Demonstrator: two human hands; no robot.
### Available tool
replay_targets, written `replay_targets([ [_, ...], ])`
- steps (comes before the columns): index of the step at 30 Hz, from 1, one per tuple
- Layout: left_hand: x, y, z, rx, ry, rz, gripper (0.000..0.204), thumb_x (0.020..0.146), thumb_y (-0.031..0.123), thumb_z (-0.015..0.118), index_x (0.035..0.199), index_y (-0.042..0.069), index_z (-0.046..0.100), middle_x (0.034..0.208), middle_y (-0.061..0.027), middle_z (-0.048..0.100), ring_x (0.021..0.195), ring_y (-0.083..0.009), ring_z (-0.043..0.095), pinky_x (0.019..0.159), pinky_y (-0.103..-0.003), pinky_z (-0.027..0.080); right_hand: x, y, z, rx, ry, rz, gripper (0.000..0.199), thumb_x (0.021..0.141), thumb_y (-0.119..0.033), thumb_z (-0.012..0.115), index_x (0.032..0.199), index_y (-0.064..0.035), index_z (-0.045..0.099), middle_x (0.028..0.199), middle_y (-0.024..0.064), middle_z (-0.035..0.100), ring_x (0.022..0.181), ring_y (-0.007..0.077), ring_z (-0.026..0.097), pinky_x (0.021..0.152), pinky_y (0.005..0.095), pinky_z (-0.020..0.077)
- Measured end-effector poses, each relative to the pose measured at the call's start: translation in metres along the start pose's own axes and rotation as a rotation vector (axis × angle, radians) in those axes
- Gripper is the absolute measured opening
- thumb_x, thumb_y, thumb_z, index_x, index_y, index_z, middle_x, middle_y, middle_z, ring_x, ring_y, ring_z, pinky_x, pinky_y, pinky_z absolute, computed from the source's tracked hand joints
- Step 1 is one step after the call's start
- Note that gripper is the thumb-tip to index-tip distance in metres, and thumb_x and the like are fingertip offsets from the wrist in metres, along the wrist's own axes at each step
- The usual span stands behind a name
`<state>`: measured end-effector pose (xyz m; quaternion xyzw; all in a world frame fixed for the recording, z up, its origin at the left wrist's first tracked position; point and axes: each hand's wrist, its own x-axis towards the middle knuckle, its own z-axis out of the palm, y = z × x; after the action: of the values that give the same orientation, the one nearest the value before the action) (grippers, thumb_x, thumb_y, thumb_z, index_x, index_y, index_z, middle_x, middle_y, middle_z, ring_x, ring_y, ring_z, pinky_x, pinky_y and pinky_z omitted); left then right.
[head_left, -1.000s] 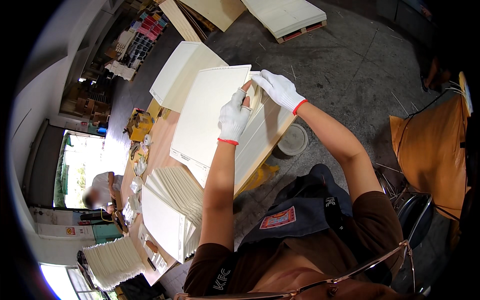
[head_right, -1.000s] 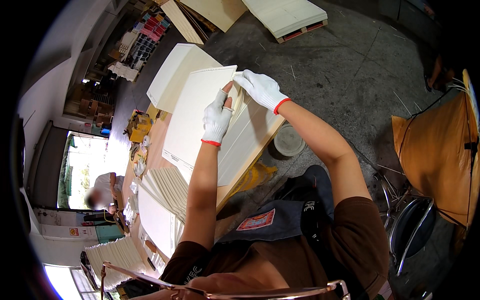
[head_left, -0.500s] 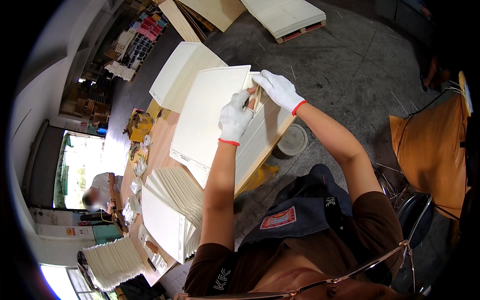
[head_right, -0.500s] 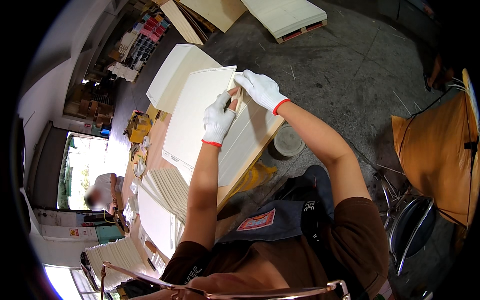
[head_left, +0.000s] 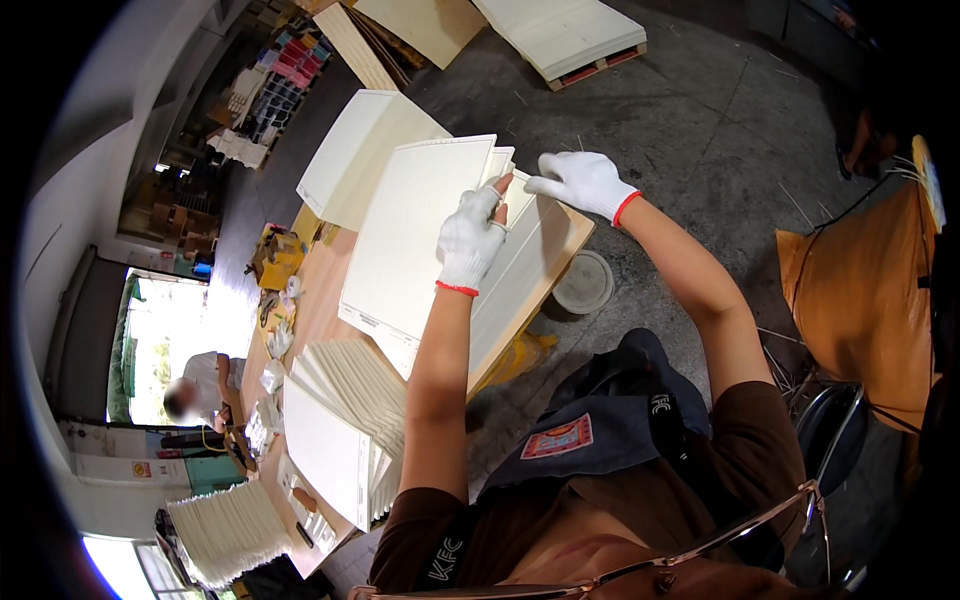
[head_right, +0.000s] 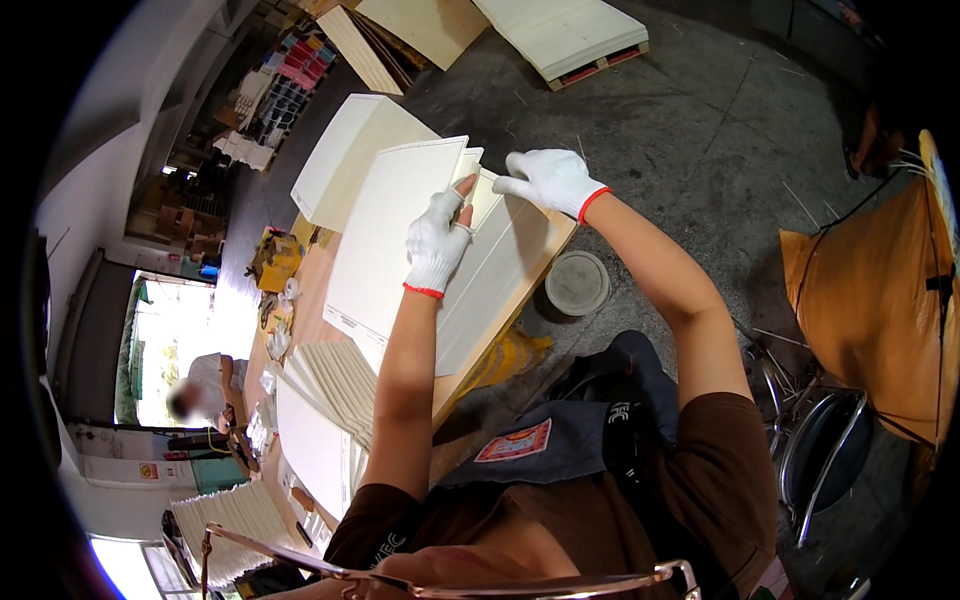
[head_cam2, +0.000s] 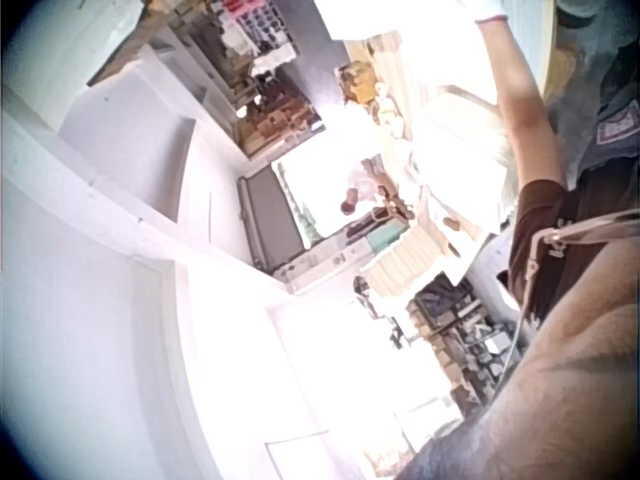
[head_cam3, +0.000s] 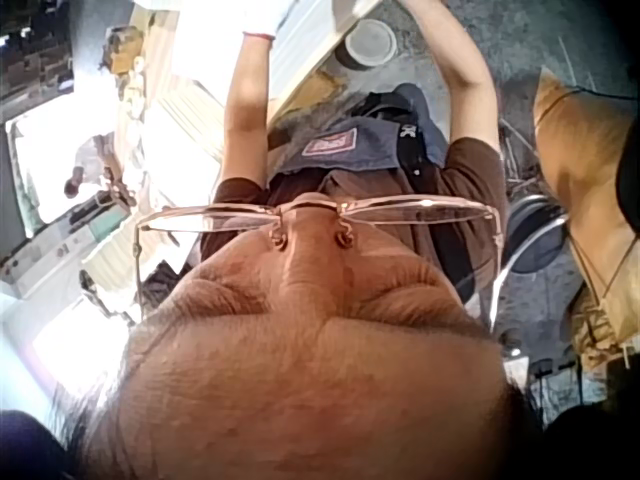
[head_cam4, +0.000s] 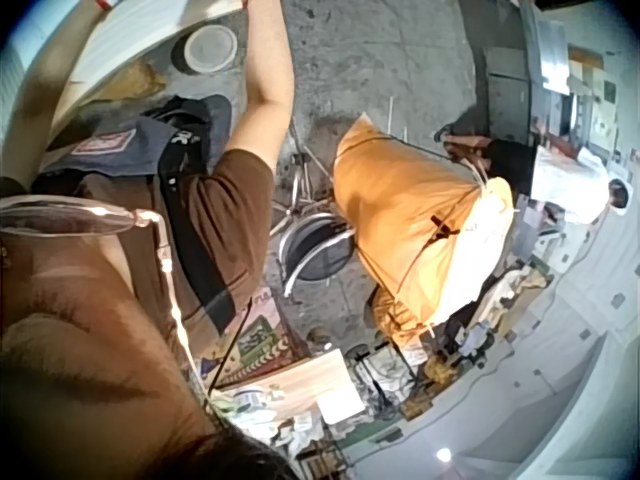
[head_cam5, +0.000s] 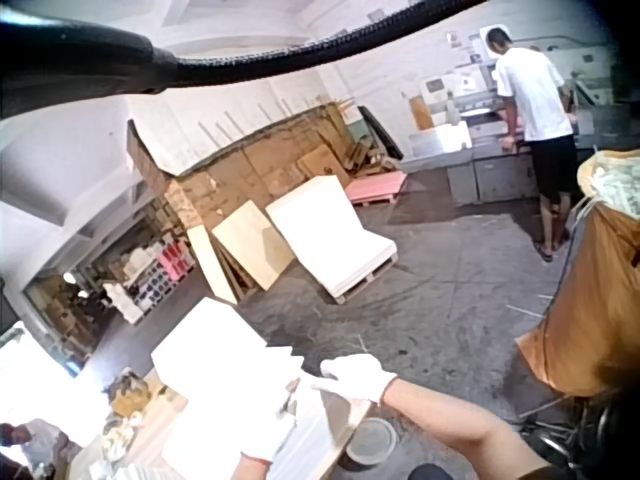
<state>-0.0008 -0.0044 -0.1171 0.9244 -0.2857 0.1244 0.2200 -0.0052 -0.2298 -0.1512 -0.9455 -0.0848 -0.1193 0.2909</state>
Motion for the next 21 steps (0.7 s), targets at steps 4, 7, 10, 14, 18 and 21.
replay_targets([
  [4,0.001,-0.002,-0.002,0.032,-0.056,0.041,0.033,0.092,0.017,0.066,0.123,0.029,0.07,0.1,-0.0078,0.066,0.082,-0.0274,0.069,0.076,-0.036,0.055,0.005,0.004,0.008,-0.231,0.204,-0.327,0.029,0.097,-0.043,0.055,0.099,-0.0155,0.064,0.085,0.0105,0.065,0.082,0.0317,0.067,0.073,0.0439,0.0548],
  [7,0.001,-0.002,-0.002,0.034,-0.085,-0.02,0.032,0.09,0.02,0.07,0.12,0.028,0.071,0.099,-0.0075,0.066,0.083,-0.0261,0.069,0.077,-0.036,0.055,0.01,-0.003,0.015,0.004,0.186,-0.222,0.033,0.099,-0.044,0.053,0.1,-0.0126,0.063,0.093,0.0116,0.067,0.088,0.0345,0.066,0.076,0.0445,0.0525],
  [10,0.001,-0.001,0.0,0.022,-0.079,-0.037,0.032,0.087,0.024,0.075,0.118,0.027,0.072,0.099,-0.007,0.066,0.083,-0.0249,0.068,0.078,-0.035,0.055,0.008,-0.008,0.019,0.546,-0.032,0.168,0.037,0.1,-0.046,0.05,0.102,-0.0101,0.06,0.096,0.0134,0.066,0.092,0.0365,0.064,0.079,0.0442,0.0489],
  [14,0.001,-0.001,0.0,0.006,-0.081,-0.031,0.033,0.085,0.027,0.078,0.118,0.026,0.072,0.099,-0.0074,0.066,0.085,-0.0251,0.068,0.079,-0.036,0.054,0.001,-0.009,0.025,0.604,0.034,0.197,0.036,0.101,-0.043,0.052,0.097,-0.0073,0.057,0.081,0.0088,0.058,0.075,0.0219,0.055,0.073,0.0363,0.0456],
  [18,0.001,-0.001,-0.003,-0.019,-0.078,-0.019,0.033,0.085,0.027,0.077,0.118,0.026,0.072,0.1,-0.0087,0.066,0.086,-0.0271,0.068,0.079,-0.037,0.054,0.003,-0.006,0.03,0.593,0.037,0.168,0.039,0.1,-0.047,0.05,0.1,-0.0093,0.059,0.088,0.0166,0.064,0.088,0.0378,0.063,0.078,0.0454,0.0464],
  [21,0.001,-0.001,-0.005,-0.012,-0.08,-0.005,0.033,0.086,0.027,0.075,0.119,0.026,0.072,0.099,-0.0094,0.066,0.086,-0.0288,0.068,0.079,-0.038,0.054,0.005,-0.006,0.029,0.578,0.027,0.183,0.038,0.1,-0.046,0.05,0.1,-0.0098,0.059,0.087,0.0166,0.064,0.087,0.0378,0.063,0.077,0.0458,0.0462],
])
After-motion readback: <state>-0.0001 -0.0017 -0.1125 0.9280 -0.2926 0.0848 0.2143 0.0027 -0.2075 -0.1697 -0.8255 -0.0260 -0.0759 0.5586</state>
